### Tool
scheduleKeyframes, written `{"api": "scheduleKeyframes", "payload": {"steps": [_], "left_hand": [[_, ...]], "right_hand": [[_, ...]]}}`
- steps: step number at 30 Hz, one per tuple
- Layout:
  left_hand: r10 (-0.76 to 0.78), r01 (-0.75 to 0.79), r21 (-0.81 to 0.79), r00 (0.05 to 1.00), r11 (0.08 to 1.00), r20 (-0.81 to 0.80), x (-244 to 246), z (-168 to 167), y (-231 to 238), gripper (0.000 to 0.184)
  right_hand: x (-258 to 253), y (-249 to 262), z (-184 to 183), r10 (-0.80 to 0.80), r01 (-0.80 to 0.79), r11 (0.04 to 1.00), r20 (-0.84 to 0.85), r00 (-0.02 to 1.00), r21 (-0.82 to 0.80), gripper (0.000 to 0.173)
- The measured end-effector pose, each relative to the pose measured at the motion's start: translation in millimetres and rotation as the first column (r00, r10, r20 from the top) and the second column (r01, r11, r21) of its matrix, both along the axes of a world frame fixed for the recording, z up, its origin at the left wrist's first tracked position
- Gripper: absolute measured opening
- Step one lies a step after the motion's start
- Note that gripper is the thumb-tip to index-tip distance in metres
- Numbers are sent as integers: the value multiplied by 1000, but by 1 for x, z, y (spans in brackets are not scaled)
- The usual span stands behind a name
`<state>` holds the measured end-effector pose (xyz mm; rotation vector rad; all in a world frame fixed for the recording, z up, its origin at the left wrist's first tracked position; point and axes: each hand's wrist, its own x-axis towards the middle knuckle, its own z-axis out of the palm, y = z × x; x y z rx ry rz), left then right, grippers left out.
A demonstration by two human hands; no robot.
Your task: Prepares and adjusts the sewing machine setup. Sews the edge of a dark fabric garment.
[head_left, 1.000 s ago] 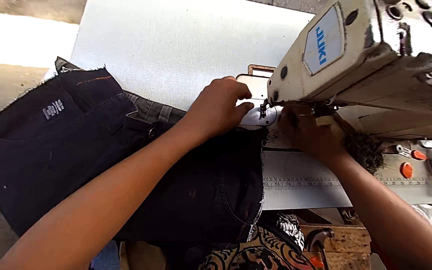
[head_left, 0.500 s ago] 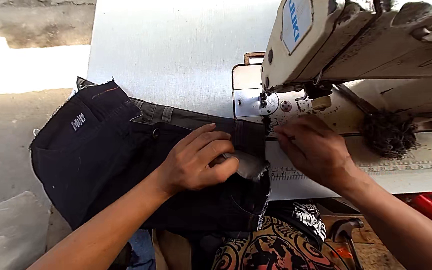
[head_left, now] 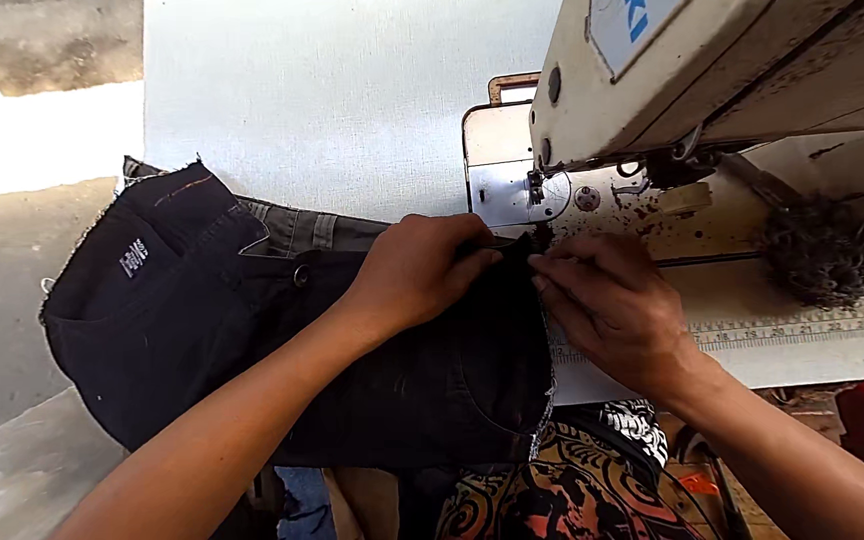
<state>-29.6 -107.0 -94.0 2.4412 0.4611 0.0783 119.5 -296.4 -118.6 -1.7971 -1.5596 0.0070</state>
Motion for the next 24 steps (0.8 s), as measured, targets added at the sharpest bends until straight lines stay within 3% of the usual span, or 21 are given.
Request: {"api": "scheduleKeyframes", "payload": {"steps": [5,14,18,24], "left_hand": [[17,-30,126,995,992,103,-6,-6,-8,24],[63,-68,64,996,996,68,-4,-11,-7,16],[11,-28,144,993,989,115,-7,-10,-10,16],[-22,-29,229,976,973,217,-11,-13,-15,19]], "right_hand": [[-3,6,-8,68,-56,988,85,994,-142,25],[1,7,-5,59,-46,987,78,995,-154,28],[8,11,-3,69,-37,975,139,988,-218,35],[7,10,-7,89,-52,984,217,972,-172,33]]}}
